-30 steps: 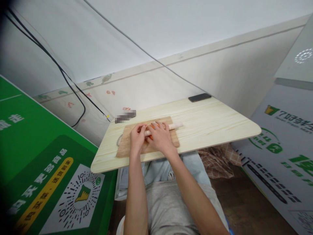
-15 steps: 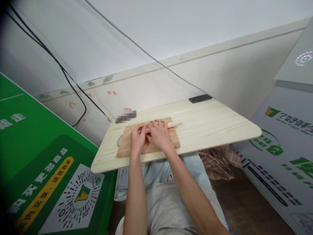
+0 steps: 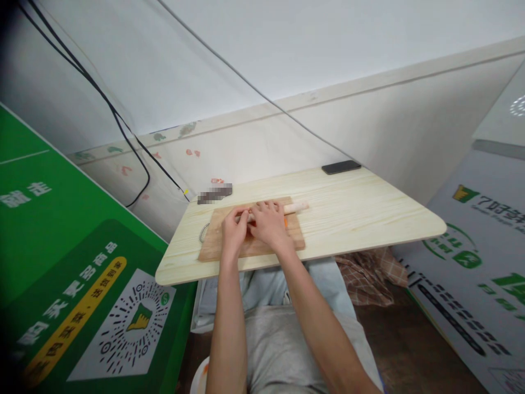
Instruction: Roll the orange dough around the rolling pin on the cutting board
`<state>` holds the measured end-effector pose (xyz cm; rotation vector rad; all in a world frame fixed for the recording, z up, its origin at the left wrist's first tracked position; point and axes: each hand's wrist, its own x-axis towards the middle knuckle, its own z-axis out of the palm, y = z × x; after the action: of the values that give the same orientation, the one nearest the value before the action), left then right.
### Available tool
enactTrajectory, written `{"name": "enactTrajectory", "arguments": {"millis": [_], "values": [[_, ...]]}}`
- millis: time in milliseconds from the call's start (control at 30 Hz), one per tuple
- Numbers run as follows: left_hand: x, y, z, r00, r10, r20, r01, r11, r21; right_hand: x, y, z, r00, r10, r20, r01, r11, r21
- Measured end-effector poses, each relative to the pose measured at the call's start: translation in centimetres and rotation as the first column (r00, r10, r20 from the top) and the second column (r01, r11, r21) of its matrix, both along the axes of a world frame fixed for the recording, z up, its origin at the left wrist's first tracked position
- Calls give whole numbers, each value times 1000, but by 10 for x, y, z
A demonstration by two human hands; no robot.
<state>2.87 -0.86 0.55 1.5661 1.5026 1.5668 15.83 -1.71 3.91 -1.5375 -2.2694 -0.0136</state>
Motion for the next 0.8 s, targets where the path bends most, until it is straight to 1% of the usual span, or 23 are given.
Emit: {"name": "enactTrajectory", "arguments": {"millis": [133,300,433,633,700,800], "values": [[0,0,-1,1000,6,7,-6,1000,-6,1,-17,0,1000,2,8,-2,1000,-2],[0,-2,1,1000,4,7,-4,1000,2,6,-32,-3,999,29,14,-29,999,-34],[0,-1,0,1000,10,12,-10,1000,9,6,-29,-6,999,47,4,-47,998,-32],[-2,2,-3,1000,-3,2,3,1000,20,-2,-11,-8,999,14,-30,-13,1000,22],[-2,3,-4,1000,3,-4,-3,1000,19,-2,-11,-7,999,15,-32,-14,1000,24],[-2,3,-5,1000,3,3,-3,1000,13,3,-22,-4,999,37,-26,-37,999,-7]]}}
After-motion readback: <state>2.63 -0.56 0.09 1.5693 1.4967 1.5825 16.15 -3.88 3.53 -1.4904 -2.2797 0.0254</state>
